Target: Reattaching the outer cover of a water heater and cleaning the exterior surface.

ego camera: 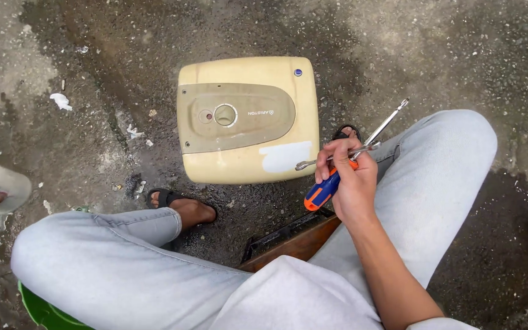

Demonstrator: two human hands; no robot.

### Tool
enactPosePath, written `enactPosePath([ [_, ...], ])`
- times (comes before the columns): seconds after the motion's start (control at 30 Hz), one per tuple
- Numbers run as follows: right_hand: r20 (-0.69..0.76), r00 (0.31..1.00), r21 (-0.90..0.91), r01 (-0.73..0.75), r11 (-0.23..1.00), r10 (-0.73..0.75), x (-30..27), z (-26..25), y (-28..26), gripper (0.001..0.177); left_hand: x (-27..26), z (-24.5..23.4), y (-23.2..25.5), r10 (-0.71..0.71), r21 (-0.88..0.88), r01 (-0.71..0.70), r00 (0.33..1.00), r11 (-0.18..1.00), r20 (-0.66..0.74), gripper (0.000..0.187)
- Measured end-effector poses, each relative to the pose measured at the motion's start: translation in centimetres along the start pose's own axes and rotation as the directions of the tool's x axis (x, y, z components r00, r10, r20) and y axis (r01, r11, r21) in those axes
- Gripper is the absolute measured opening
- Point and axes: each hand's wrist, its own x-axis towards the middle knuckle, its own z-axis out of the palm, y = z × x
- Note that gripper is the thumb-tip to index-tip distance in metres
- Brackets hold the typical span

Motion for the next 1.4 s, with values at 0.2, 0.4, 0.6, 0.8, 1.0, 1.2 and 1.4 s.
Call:
enactPosePath([
  [0.2, -0.027, 0.999, -0.009, 0.031, 0.999, -0.031, 0.1, -0.9, -0.5, 0.030, 9.7, 1.1, 18.8, -0.169, 0.599, -0.028, 0.948, 0.800, 0.270, 0.044],
  [0.4, -0.035, 0.999, -0.014, 0.027, 1.000, -0.028, -0.3, -0.9, -1.8, 0.030, 16.5, 10.6, 25.1, 0.021, 0.570, -0.317, 0.885, 0.758, 0.464, 0.036],
  [0.6, -0.038, 0.999, -0.008, 0.017, 1.000, -0.018, -0.7, -1.6, -1.9, 0.031, 17.0, 9.3, 36.3, 0.226, 0.615, -0.609, 0.778, 0.501, 0.586, 0.023],
  [0.8, -0.033, 0.999, 0.036, 0.011, 0.999, -0.010, -0.7, -2.2, -1.4, 0.029, 18.3, 7.8, 39.1, 0.267, 0.657, -0.704, 0.711, 0.270, 0.651, 0.022],
  [1.0, -0.015, 1.000, 0.046, 0.020, 0.999, -0.020, -1.1, -1.7, -2.0, 0.029, 17.3, 5.2, 41.0, 0.233, 0.634, -0.759, 0.650, 0.147, 0.724, 0.021],
  [1.2, -0.009, 1.000, 0.051, 0.024, 0.998, -0.024, -1.2, -1.9, -2.0, 0.030, 15.4, 4.6, 43.1, 0.220, 0.580, -0.806, 0.591, 0.121, 0.776, 0.025],
  [1.4, -0.012, 1.000, 0.060, 0.011, 0.998, -0.010, -1.2, -2.1, -2.1, 0.029, 13.3, 3.4, 45.5, 0.200, 0.550, -0.830, 0.556, 0.091, 0.807, 0.022],
])
